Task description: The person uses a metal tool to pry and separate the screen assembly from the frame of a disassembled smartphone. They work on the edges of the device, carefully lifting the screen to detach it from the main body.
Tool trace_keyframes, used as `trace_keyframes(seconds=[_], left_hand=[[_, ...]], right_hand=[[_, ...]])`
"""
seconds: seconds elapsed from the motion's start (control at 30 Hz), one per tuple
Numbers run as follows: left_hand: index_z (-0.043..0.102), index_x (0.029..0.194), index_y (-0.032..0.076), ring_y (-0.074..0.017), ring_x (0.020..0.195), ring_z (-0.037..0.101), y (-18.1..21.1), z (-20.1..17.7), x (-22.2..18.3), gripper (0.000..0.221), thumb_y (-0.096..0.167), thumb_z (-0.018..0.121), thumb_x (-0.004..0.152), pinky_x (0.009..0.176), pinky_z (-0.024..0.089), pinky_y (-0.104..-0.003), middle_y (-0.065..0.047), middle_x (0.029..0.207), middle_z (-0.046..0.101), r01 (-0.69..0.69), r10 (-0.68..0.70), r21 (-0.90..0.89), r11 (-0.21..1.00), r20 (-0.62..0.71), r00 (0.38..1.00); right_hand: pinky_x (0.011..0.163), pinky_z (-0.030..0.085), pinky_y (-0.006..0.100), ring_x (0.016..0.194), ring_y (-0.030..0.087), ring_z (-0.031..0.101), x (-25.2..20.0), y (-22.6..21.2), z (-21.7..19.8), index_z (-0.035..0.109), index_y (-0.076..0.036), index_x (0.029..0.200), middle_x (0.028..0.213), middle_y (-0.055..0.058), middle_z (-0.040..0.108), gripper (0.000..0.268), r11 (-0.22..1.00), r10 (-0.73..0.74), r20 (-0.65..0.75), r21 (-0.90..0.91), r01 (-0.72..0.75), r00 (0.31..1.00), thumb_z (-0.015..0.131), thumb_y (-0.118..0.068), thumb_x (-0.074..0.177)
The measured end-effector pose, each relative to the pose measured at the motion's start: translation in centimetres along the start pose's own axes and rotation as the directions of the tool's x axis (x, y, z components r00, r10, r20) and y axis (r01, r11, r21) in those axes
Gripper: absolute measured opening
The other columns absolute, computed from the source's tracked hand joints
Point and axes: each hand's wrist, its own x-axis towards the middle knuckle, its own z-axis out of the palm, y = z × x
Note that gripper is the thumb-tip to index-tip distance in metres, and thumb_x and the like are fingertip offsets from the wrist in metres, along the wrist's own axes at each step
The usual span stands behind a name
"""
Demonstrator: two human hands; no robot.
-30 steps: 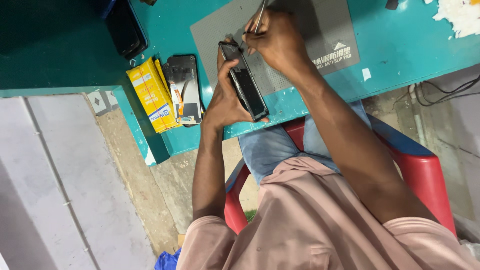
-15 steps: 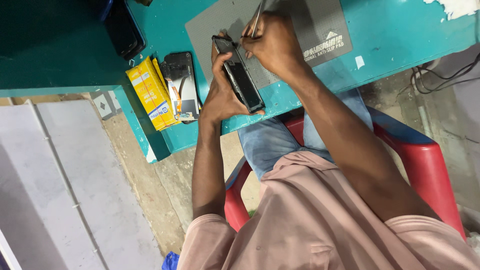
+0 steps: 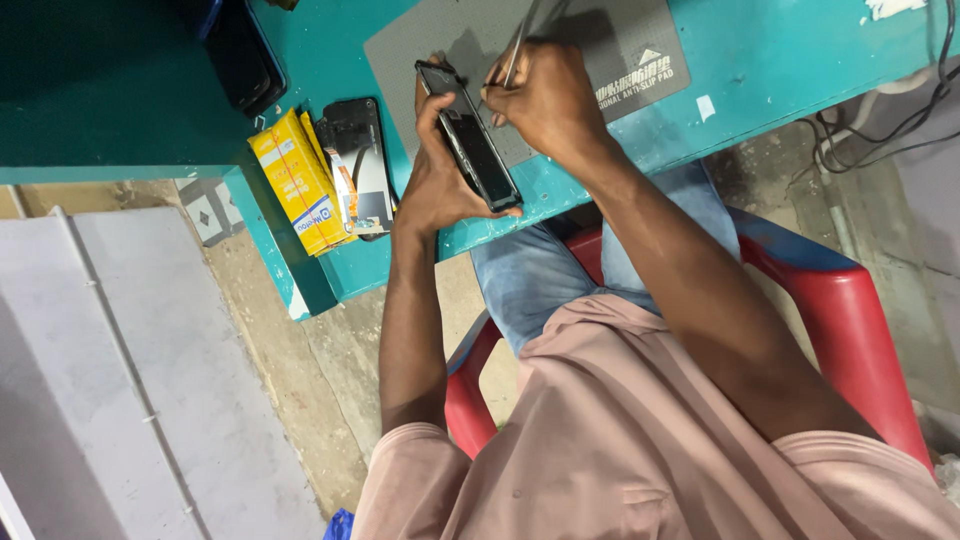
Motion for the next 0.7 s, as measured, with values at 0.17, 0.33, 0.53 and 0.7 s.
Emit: trace_keyframes(seconds=[0.17, 0.33, 0.53, 0.7], left_hand=[[0.005, 0.154, 0.017, -0.0417, 0.136, 0.057, -0.1, 0.2, 0.1, 0.157, 0.050, 0.110, 0.043, 0.117, 0.048, -0.049, -0.027, 0.148, 0.046, 0.027, -0.027, -0.037, 0.999, -0.012, 1.000], [0.002, 0.155, 0.019, -0.0385, 0.131, 0.061, -0.2, 0.3, -0.2, 0.156, 0.047, 0.111, 0.047, 0.117, 0.050, -0.048, -0.025, 0.143, 0.053, -0.058, 0.057, -0.049, 0.997, -0.008, 0.998], [0.002, 0.156, 0.021, -0.0340, 0.129, 0.066, 0.3, 0.2, -0.1, 0.152, 0.049, 0.111, 0.053, 0.119, 0.054, -0.047, -0.021, 0.141, 0.058, -0.005, 0.010, -0.154, 0.988, 0.031, 0.999], [0.003, 0.155, 0.022, -0.0408, 0.138, 0.055, 0.7, 0.2, 0.0, 0.153, 0.042, 0.111, 0.049, 0.120, 0.046, -0.050, -0.029, 0.152, 0.040, -0.105, 0.104, -0.072, 0.992, -0.021, 0.994]], right_hand=[[0.058, 0.063, 0.027, 0.066, 0.016, 0.077, -1.1, -0.4, -0.1, 0.072, 0.006, 0.093, 0.077, 0.013, 0.075, 0.012, 1.000, 0.023, 0.006, -0.005, -0.023, 1.000, 0.077, -0.004, 0.088], [0.059, 0.062, 0.028, 0.066, 0.017, 0.078, -2.2, -0.8, -0.5, 0.073, 0.006, 0.091, 0.075, 0.013, 0.075, 0.012, 0.999, 0.005, 0.003, -0.050, -0.005, 1.000, 0.076, -0.005, 0.089], [0.060, 0.060, 0.030, 0.065, 0.019, 0.077, -3.5, -1.0, -1.0, 0.075, 0.005, 0.089, 0.072, 0.014, 0.075, 0.011, 0.989, -0.035, -0.010, -0.144, 0.034, 0.999, 0.077, -0.006, 0.087], [0.060, 0.062, 0.030, 0.066, 0.019, 0.078, -4.1, -0.9, -1.1, 0.073, 0.005, 0.091, 0.073, 0.014, 0.075, 0.013, 0.992, -0.006, -0.008, -0.127, 0.005, 1.000, 0.077, -0.007, 0.086]])
